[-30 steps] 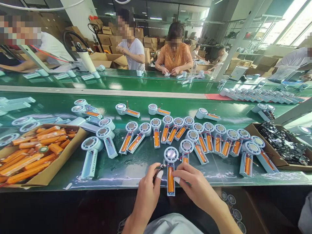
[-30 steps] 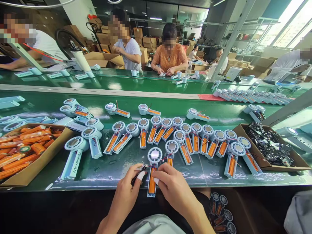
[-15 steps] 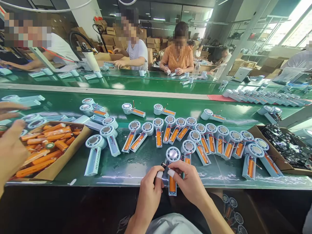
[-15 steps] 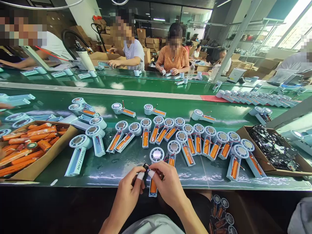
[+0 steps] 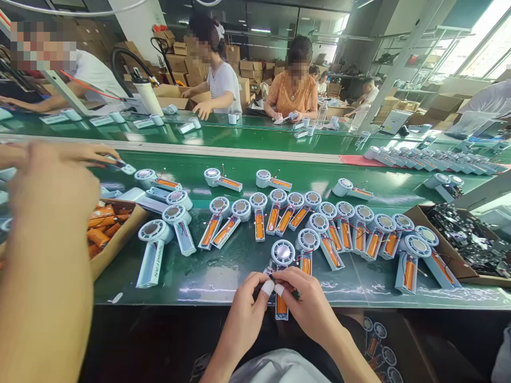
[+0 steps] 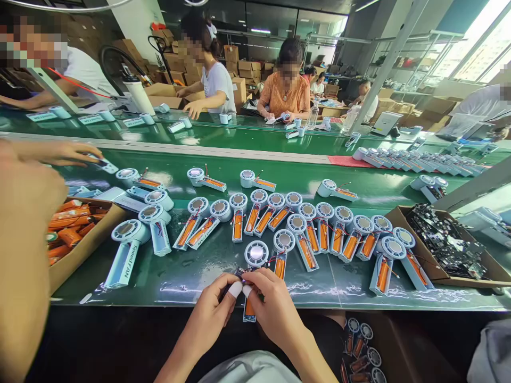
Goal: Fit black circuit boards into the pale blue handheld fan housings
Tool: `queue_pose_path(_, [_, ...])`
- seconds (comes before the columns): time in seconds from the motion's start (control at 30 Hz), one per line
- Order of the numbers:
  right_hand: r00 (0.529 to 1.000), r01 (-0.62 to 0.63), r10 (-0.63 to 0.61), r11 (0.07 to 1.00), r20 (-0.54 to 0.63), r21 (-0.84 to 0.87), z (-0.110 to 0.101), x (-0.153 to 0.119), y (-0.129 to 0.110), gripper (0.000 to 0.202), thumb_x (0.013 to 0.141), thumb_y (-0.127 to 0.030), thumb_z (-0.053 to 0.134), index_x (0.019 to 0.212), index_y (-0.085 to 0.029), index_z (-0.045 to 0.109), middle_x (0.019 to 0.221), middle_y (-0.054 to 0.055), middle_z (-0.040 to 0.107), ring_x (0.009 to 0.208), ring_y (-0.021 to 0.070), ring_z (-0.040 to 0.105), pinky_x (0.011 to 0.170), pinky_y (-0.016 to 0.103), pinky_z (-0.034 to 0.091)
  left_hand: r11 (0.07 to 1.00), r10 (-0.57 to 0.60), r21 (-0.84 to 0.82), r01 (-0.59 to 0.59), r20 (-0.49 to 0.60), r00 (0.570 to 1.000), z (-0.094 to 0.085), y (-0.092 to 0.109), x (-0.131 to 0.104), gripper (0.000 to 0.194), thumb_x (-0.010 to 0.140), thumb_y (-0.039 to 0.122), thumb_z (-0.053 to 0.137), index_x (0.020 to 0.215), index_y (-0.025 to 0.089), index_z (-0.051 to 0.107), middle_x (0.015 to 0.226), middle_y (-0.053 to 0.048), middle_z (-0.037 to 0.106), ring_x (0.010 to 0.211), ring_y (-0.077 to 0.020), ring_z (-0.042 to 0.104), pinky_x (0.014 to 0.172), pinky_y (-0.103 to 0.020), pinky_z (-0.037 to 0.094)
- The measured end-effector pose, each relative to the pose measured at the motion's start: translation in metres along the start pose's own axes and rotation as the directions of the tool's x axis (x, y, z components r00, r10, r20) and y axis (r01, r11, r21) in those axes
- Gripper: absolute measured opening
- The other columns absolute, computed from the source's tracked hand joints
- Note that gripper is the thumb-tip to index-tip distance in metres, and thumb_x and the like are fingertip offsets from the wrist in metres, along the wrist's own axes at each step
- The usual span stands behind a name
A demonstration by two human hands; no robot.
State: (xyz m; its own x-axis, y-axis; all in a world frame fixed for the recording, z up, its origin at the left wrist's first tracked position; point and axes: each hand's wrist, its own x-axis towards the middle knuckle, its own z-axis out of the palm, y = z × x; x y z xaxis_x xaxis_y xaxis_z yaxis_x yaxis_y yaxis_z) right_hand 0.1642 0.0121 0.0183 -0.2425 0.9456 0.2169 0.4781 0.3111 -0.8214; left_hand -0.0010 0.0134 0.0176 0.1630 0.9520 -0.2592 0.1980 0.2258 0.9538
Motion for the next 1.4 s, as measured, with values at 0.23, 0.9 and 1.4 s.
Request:
queue_pose_path(0.23, [1.000, -0.028, 0.029, 0.999, 0.004, -0.043, -0.002, 0.003, -0.001, 0.021, 0.091, -0.008, 0.058, 0.094, -0.022, 0.073, 0.090, 0.003, 0.068, 0.083, 0.0174, 0.065, 0.073, 0.026, 0.051, 0.998, -0.059, -0.017, 0.059, 0.005, 0.998, 0.005, -0.002, 0.001, 0.032, 0.088, 0.050, 0.050, 0.094, 0.019, 0.058, 0.058, 0.008, 0.044, 0.049, -0.0113, 0.039, 0.046, -0.023, 0.034])
queue_pose_path(0.9, [0.996, 0.074, -0.090, 0.802, 0.002, -0.593, 0.000, 0.014, -0.009, 0.017, 0.087, -0.005, 0.057, 0.080, -0.020, 0.062, 0.085, 0.003, 0.064, 0.076, 0.0197, 0.056, 0.067, 0.030, 0.039, 0.978, 0.197, 0.107, -0.177, -0.217, 0.956, 0.013, -0.018, -0.007, 0.029, 0.092, 0.036, 0.051, 0.112, 0.022, 0.067, 0.107, -0.008, 0.073, 0.081, -0.0204, 0.073, 0.076, -0.035, 0.060])
queue_pose_path(1.4, [0.988, 0.153, -0.126, 0.762, 0.088, -0.629, -0.004, 0.020, -0.011, 0.016, 0.089, -0.007, 0.057, 0.079, -0.020, 0.058, 0.085, 0.002, 0.061, 0.075, 0.0188, 0.054, 0.065, 0.031, 0.037, 0.982, 0.190, 0.020, -0.189, -0.182, 0.965, 0.003, -0.020, 0.001, 0.027, 0.088, 0.032, 0.058, 0.108, 0.024, 0.074, 0.111, -0.007, 0.073, 0.092, -0.0219, 0.072, 0.084, -0.036, 0.061])
